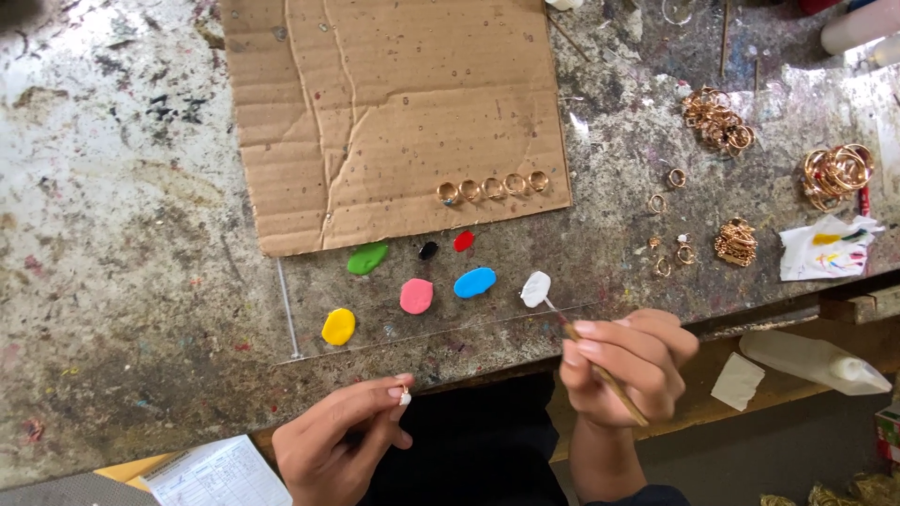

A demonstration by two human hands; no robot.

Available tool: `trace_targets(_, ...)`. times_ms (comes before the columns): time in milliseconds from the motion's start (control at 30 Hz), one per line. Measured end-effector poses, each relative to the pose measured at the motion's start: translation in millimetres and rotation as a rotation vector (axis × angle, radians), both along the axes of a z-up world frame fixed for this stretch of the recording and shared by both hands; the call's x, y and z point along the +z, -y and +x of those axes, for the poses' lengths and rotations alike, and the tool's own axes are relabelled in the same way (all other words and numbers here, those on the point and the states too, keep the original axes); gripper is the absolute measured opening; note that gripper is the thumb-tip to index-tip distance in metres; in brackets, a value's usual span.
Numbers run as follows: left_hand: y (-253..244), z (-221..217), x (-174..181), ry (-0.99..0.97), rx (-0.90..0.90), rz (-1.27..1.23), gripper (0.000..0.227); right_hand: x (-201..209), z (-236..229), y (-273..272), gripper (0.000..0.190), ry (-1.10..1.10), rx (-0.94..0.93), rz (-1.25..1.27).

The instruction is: Applying paint to small jewelry components using a fine-tipped brush.

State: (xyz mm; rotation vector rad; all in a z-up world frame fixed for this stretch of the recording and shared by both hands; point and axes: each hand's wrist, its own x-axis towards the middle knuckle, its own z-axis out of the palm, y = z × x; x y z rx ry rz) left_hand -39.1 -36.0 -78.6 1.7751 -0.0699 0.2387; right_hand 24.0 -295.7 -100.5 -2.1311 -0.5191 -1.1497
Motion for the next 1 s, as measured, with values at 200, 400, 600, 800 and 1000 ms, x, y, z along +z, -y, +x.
trace_targets(200, 2, 1, 6, -0.004, 0.061, -0.024, 0.01, 20, -20, -38, 0.021, -0.247, 0.289, 0.447)
trace_targets(400, -3, -1, 3, 0.0, 0.044, -0.063, 0.01, 58, -18, -76, 0.003, -0.706, 0.687, 0.429)
trace_targets(600, -9, -3, -3, -0.002, -0.005, -0.108, 0.012, 47, -18, -97, 0.008, -0.595, 0.621, 0.317)
trace_targets(800, -12, -3, -5, 0.001, -0.042, -0.101, 0.014, 46, -22, -101, 0.008, -0.607, 0.55, 0.271)
trace_targets(1000, -12, -1, -4, 0.022, -0.04, -0.095, 0.013, 44, -22, -104, 0.008, -0.572, 0.508, 0.242)
